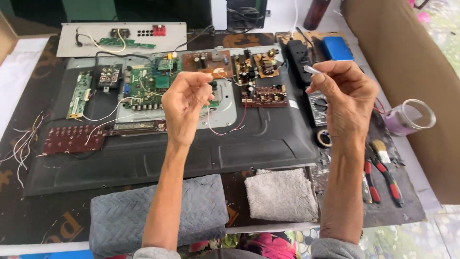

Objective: Connecting wires to circuit boards inside a television during a repair process, including stripping wire insulation.

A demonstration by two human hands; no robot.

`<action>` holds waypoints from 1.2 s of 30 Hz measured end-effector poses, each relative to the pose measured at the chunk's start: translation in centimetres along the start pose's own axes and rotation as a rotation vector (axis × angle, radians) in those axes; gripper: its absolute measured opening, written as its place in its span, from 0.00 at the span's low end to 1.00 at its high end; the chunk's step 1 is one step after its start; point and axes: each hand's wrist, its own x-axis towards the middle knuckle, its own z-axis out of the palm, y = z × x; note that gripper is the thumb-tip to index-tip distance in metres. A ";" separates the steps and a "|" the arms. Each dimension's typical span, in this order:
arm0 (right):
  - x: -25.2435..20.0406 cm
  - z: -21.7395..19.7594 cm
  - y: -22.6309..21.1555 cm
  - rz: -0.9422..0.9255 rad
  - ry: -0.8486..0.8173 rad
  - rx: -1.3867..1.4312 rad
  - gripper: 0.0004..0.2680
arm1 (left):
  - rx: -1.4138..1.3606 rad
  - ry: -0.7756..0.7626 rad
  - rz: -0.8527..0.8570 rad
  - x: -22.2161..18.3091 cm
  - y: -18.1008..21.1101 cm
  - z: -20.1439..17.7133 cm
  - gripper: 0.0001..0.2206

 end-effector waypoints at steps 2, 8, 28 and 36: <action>-1.4 0.3 -0.2 0.072 -0.058 -0.070 0.08 | 0.059 -0.059 -0.013 0.1 -0.5 -1.8 0.05; -10.5 -2.4 4.7 0.155 -0.385 -0.859 0.06 | 0.544 -0.297 0.116 -5.1 -3.2 -6.0 0.03; -19.1 -6.9 4.5 0.217 0.032 -1.017 0.02 | 0.686 0.000 0.276 -5.0 -10.1 -2.3 0.02; -17.2 -15.0 4.2 0.179 0.177 -1.104 0.04 | 0.655 0.077 0.441 -6.0 -11.3 -3.5 0.04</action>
